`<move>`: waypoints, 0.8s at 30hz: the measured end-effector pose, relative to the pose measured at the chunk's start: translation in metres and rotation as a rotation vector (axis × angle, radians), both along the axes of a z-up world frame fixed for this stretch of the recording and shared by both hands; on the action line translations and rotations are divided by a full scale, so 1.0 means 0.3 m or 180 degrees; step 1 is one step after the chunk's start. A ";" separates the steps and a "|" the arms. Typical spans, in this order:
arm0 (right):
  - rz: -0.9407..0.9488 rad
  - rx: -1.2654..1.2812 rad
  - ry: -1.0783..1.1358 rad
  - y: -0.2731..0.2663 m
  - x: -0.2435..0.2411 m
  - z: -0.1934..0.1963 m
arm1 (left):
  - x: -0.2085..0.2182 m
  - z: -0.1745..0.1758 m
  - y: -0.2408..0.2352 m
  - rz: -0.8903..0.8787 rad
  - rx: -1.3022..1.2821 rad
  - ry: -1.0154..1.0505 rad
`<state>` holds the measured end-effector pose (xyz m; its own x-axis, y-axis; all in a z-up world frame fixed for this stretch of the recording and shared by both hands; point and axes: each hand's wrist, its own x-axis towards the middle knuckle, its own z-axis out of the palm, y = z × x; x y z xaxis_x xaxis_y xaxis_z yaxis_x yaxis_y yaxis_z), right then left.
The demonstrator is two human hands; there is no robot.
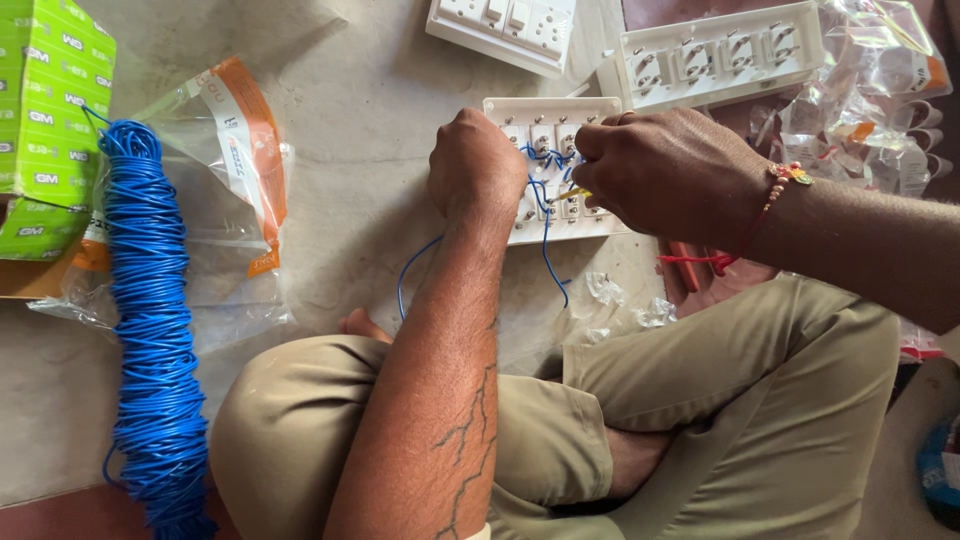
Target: The person wires an electrical switchboard by stripping wires with pliers and securing them into the terminals with a screwdriver.
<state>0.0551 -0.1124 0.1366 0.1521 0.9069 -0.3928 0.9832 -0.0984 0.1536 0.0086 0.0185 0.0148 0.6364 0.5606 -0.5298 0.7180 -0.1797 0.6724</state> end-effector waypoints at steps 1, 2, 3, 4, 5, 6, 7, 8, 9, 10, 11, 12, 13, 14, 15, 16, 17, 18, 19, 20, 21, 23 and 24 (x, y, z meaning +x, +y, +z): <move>0.0004 0.0007 0.0055 0.000 0.003 0.001 | -0.001 -0.001 0.000 0.0028 0.0015 -0.0002; 0.0008 0.0014 0.0111 0.001 0.005 0.000 | -0.001 -0.002 0.000 0.0031 0.0014 -0.0002; 0.0012 0.0012 0.0110 0.001 0.006 0.000 | 0.001 -0.003 -0.001 0.0020 0.0037 0.0003; 0.0019 -0.0030 0.0052 0.001 0.008 -0.002 | 0.003 -0.004 -0.001 0.0009 0.0059 0.0008; 0.0026 -0.0074 0.0004 0.002 0.006 -0.005 | 0.003 -0.004 -0.002 0.0013 0.0057 0.0017; 0.0031 -0.0076 0.0013 0.001 0.005 -0.007 | 0.006 -0.004 -0.002 0.0013 0.0076 0.0015; 0.0104 -0.0002 -0.0027 -0.002 0.004 -0.007 | 0.007 -0.004 -0.003 0.0007 0.0097 0.0011; 0.0177 0.0072 -0.0068 -0.003 0.002 -0.008 | 0.004 -0.006 -0.004 0.0007 0.0097 0.0017; 0.0177 0.0071 -0.0067 -0.002 0.002 -0.011 | 0.003 -0.006 -0.004 0.0012 0.0088 0.0008; 0.0333 0.0093 -0.0055 0.000 0.002 -0.013 | 0.003 -0.006 -0.005 0.0017 0.0080 -0.0001; 0.0492 0.0114 -0.0043 0.002 0.003 -0.014 | 0.004 -0.006 -0.005 0.0020 0.0077 0.0000; 0.0495 0.0111 -0.0041 0.006 0.004 -0.015 | 0.006 -0.006 -0.005 0.0022 0.0092 0.0019; 0.0532 0.0051 0.0010 0.011 0.005 -0.017 | 0.008 -0.006 -0.005 0.0026 0.0111 0.0035; 0.0570 -0.0008 0.0061 0.017 0.005 -0.019 | 0.007 -0.009 -0.003 0.0030 0.0111 0.0034; 0.0568 -0.0011 0.0051 0.022 0.006 -0.018 | 0.006 -0.011 -0.002 0.0039 0.0088 0.0006; 0.0522 -0.0093 0.0075 0.027 0.007 -0.018 | 0.006 -0.012 -0.001 0.0048 0.0066 -0.0022; 0.0483 -0.0174 0.0102 0.032 0.008 -0.016 | 0.006 -0.013 -0.002 0.0053 0.0066 -0.0029; 0.0488 -0.0174 0.0095 0.033 0.009 -0.011 | 0.006 -0.013 -0.003 0.0064 0.0098 -0.0098; 0.0464 -0.0120 0.0095 0.032 0.006 -0.006 | 0.000 -0.016 -0.003 0.0080 0.0132 -0.0149; 0.0441 -0.0066 0.0094 0.032 0.003 -0.003 | 0.001 -0.015 -0.002 0.0092 0.0134 -0.0136; 0.0448 -0.0067 0.0105 0.031 0.000 -0.003 | 0.008 -0.011 -0.004 0.0067 0.0114 -0.0056; 0.0292 -0.0169 0.0022 0.025 -0.004 -0.002 | 0.009 -0.008 -0.004 0.0039 0.0090 0.0023; 0.0288 -0.0172 0.0021 0.023 -0.003 -0.003 | 0.008 -0.007 -0.004 0.0005 0.0048 0.0020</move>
<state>0.0542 -0.1055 0.1357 0.0679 0.8943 -0.4422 0.9887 -0.0010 0.1498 0.0111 0.0174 0.0129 0.6323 0.5695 -0.5253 0.7225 -0.1886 0.6652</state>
